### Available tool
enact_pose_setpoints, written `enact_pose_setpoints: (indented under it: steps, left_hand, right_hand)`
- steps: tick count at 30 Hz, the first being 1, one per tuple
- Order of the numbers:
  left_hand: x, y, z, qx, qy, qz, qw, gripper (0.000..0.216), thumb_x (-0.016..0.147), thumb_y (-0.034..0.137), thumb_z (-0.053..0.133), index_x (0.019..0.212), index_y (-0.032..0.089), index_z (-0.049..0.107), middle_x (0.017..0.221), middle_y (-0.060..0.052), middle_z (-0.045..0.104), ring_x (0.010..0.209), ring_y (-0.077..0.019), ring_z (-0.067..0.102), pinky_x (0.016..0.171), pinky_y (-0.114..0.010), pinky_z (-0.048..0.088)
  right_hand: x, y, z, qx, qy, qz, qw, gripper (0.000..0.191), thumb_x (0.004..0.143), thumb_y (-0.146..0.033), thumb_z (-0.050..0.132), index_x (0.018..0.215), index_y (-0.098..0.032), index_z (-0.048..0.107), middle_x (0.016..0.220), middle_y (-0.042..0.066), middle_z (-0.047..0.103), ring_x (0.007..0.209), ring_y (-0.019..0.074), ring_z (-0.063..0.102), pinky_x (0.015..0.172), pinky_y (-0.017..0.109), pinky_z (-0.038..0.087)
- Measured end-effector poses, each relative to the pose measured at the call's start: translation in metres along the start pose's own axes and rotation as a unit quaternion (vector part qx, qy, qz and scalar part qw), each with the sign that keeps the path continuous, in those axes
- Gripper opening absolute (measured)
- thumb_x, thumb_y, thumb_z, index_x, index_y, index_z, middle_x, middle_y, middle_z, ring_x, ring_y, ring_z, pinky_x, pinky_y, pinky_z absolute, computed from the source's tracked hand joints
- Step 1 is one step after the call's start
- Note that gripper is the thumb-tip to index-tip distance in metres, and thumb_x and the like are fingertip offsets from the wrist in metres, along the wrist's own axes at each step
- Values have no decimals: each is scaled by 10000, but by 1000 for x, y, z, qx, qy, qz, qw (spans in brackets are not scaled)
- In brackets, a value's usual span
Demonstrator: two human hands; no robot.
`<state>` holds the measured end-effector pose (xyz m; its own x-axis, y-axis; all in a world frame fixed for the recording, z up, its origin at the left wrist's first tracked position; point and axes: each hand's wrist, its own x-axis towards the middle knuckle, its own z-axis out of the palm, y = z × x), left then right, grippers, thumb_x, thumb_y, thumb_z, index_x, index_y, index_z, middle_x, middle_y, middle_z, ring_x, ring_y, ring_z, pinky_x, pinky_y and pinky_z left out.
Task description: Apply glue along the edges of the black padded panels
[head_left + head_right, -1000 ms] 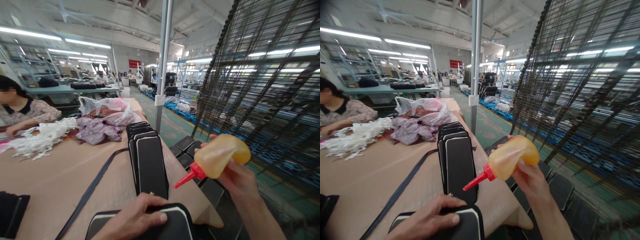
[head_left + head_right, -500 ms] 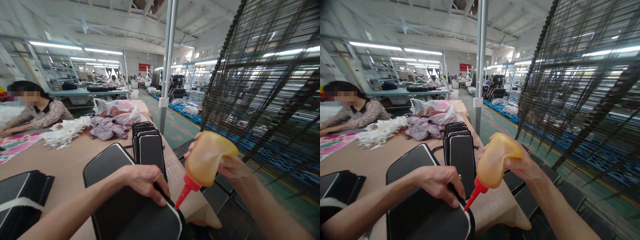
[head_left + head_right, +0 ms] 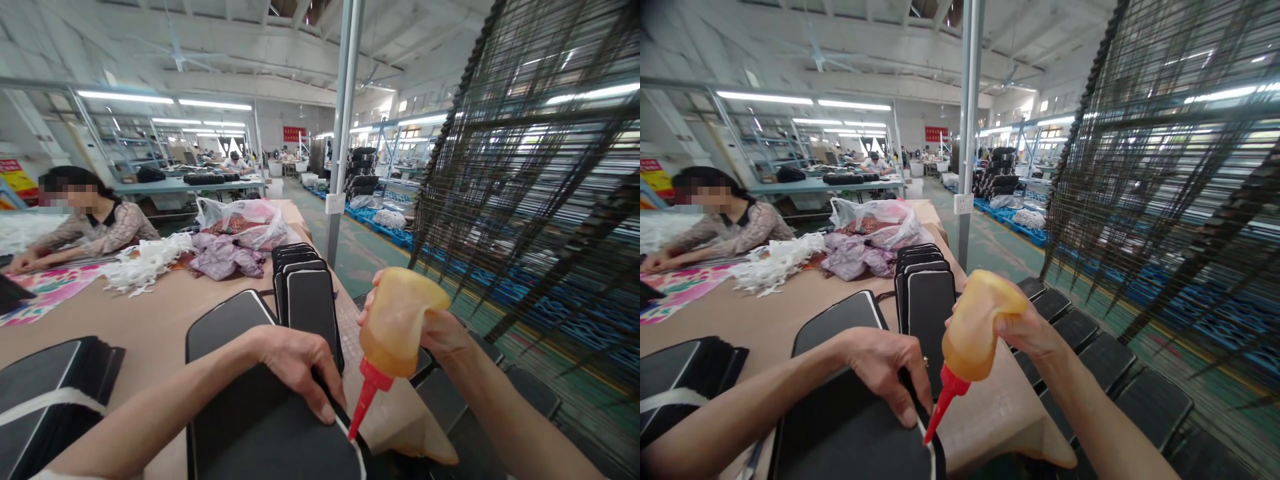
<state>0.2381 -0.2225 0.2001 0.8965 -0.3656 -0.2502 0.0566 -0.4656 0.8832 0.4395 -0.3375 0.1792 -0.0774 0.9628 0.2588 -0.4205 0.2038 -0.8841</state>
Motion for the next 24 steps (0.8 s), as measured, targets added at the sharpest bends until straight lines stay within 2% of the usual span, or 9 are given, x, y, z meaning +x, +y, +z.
enact_pose_setpoints:
  steps: [5,8,14,18,21,24]
  left_hand:
    - [-17,-6,-6,-7,11,13,1000,327,749,141,658,1067,76,702,1003,-67,719,943,-226,664,811,-197,484]
    - [-26,-10,-6,-11,12,13,1000,344,747,139,663,1084,74,693,1024,-65,713,959,-223,659,823,-193,478]
    - [-41,-13,-6,5,19,8,1000,343,755,121,653,1090,55,684,1023,-82,712,938,-217,666,790,-180,484]
    - [-48,-20,-6,-4,21,12,1000,379,766,275,680,1089,78,690,1038,-82,706,940,-217,661,805,-191,483]
    - [-51,-26,-6,-16,11,19,1000,561,721,448,696,1095,30,677,1052,-129,694,957,-240,652,821,-203,480]
    - [-54,-30,-6,-17,7,24,1000,635,713,497,683,1092,-13,667,1040,-162,692,946,-251,654,800,-202,488]
  right_hand:
    - [18,10,10,10,-27,-8,1000,563,615,-401,828,1104,-247,597,949,44,662,874,273,643,776,415,499]
    - [25,17,15,11,-21,-2,1000,531,633,-389,815,1099,-244,607,949,42,661,869,268,644,748,392,511]
    - [36,28,21,15,-28,0,1000,521,646,-397,804,1110,-261,610,962,40,663,891,281,634,774,425,503]
    - [40,34,23,16,-36,0,999,539,643,-404,806,1122,-263,606,973,54,661,894,302,630,781,449,500]
    - [40,38,24,20,-39,3,999,539,641,-403,806,1123,-273,605,975,49,655,901,305,623,785,457,495]
    - [40,40,26,24,-31,5,999,533,641,-396,804,1122,-288,599,963,38,651,889,296,621,778,445,492]
